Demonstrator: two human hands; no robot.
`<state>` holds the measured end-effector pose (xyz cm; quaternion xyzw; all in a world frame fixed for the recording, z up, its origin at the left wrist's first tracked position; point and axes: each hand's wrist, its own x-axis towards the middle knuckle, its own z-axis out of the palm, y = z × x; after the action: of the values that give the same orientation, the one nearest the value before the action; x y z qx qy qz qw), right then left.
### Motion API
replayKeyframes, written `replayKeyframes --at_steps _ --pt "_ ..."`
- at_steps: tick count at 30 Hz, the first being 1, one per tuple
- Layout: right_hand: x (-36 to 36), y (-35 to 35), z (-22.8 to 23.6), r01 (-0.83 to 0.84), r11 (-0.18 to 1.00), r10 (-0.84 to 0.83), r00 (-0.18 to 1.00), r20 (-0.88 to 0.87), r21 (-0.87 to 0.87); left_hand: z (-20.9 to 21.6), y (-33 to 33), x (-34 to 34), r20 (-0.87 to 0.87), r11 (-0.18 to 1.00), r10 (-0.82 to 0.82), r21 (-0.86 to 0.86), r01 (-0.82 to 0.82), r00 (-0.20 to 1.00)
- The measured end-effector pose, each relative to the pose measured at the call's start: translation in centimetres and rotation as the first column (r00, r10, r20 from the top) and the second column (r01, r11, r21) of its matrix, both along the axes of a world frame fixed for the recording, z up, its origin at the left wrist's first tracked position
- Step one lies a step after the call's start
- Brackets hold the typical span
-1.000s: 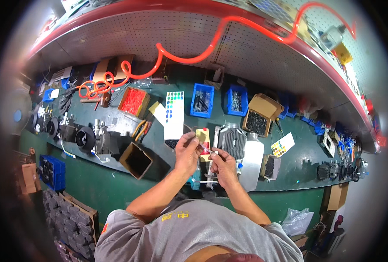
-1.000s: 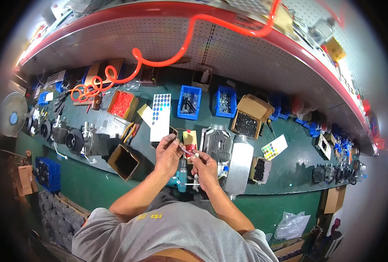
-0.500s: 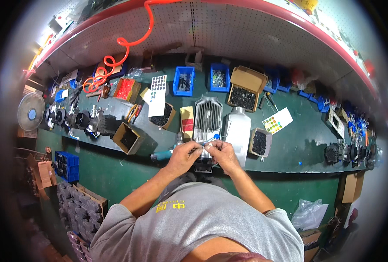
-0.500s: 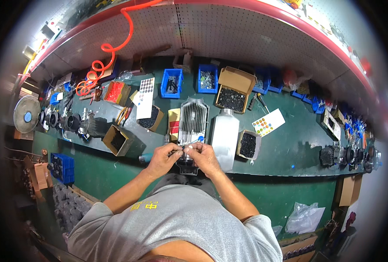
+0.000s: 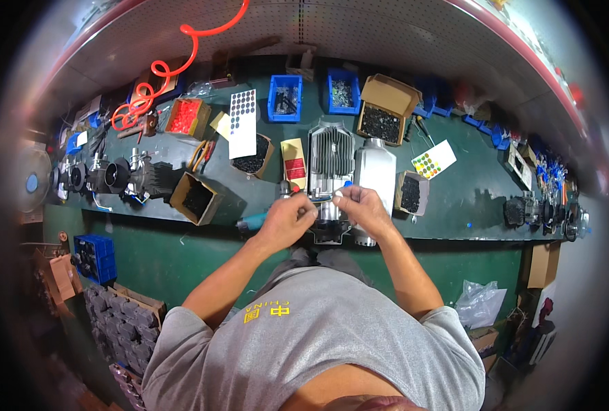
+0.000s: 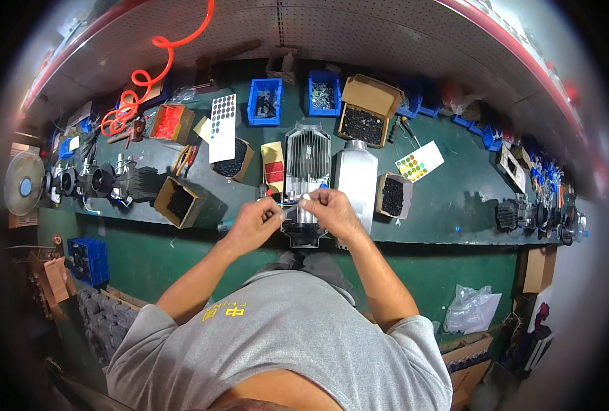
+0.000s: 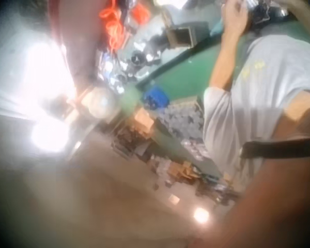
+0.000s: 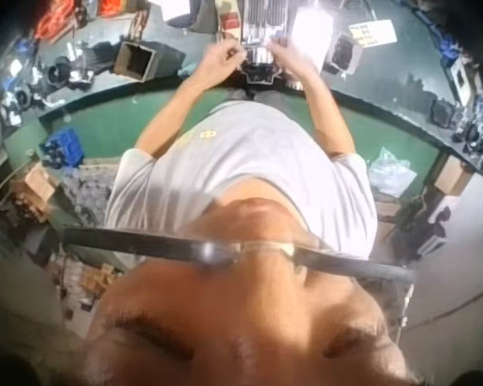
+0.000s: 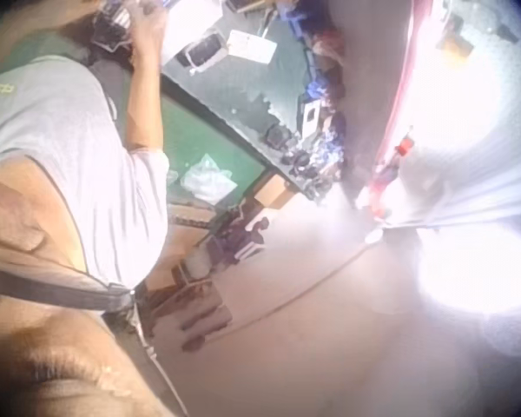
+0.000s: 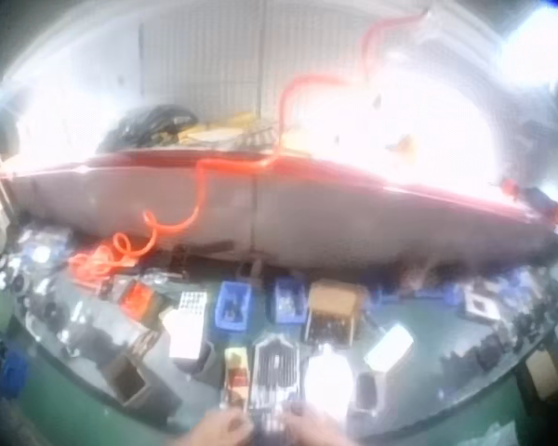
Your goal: The person unpacks a silver metal casing and uses a cordless drill to fasten it. They then attach a motor assembly to the casing, connect wires, and secure a black plastic component using the drill. The person works at a green workbench in a workshop environment.
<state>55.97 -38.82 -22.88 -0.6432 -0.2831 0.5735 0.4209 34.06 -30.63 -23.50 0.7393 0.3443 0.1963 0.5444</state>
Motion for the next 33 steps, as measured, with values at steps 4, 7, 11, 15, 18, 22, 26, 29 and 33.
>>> replayKeyframes --at_steps 4,7,11,15,18,22,26,29,33 --pt "1.7 1.8 -0.6 0.157 0.985 -0.154 0.987 -0.041 0.067 0.7 2.0 1.4 -0.097 0.968 0.161 0.209 -0.138 0.982" --pt "3.8 3.2 -1.5 0.174 0.981 -0.179 0.983 0.046 0.09 0.5 3.3 2.8 -0.186 0.918 0.229 0.368 -0.149 0.955" --pt "6.8 5.8 -3.3 0.135 0.978 -0.156 0.979 0.128 0.158 0.3 4.3 5.5 -0.291 0.91 0.252 0.397 -0.124 0.923" --pt "9.4 8.5 -5.5 0.098 0.981 -0.123 0.982 0.147 0.166 -2.6 5.3 9.7 -0.37 0.925 0.292 0.342 -0.163 0.882" --pt "10.5 10.3 -6.9 0.07 0.984 -0.099 0.979 0.178 0.163 -5.2 5.5 11.9 -0.392 0.908 0.411 0.258 -0.331 0.823" --pt "12.7 12.8 -11.0 -0.094 0.964 -0.026 0.898 0.439 0.249 -8.7 5.1 13.4 -0.409 0.879 0.477 0.196 -0.436 0.778" --pt "11.7 14.9 -10.5 -0.238 0.962 0.09 0.732 0.675 0.13 -9.6 4.6 13.9 -0.438 0.87 0.491 0.2 -0.45 0.753" --pt "11.2 15.6 -9.8 -0.307 0.949 0.148 0.632 0.76 0.071 -9.3 4.5 14.8 -0.446 0.87 0.491 0.209 -0.446 0.748" --pt "10.7 16.6 -6.3 -0.361 0.929 0.282 0.563 0.776 -0.076 -8.4 4.0 15.2 -0.414 0.868 0.496 0.218 -0.446 0.763"
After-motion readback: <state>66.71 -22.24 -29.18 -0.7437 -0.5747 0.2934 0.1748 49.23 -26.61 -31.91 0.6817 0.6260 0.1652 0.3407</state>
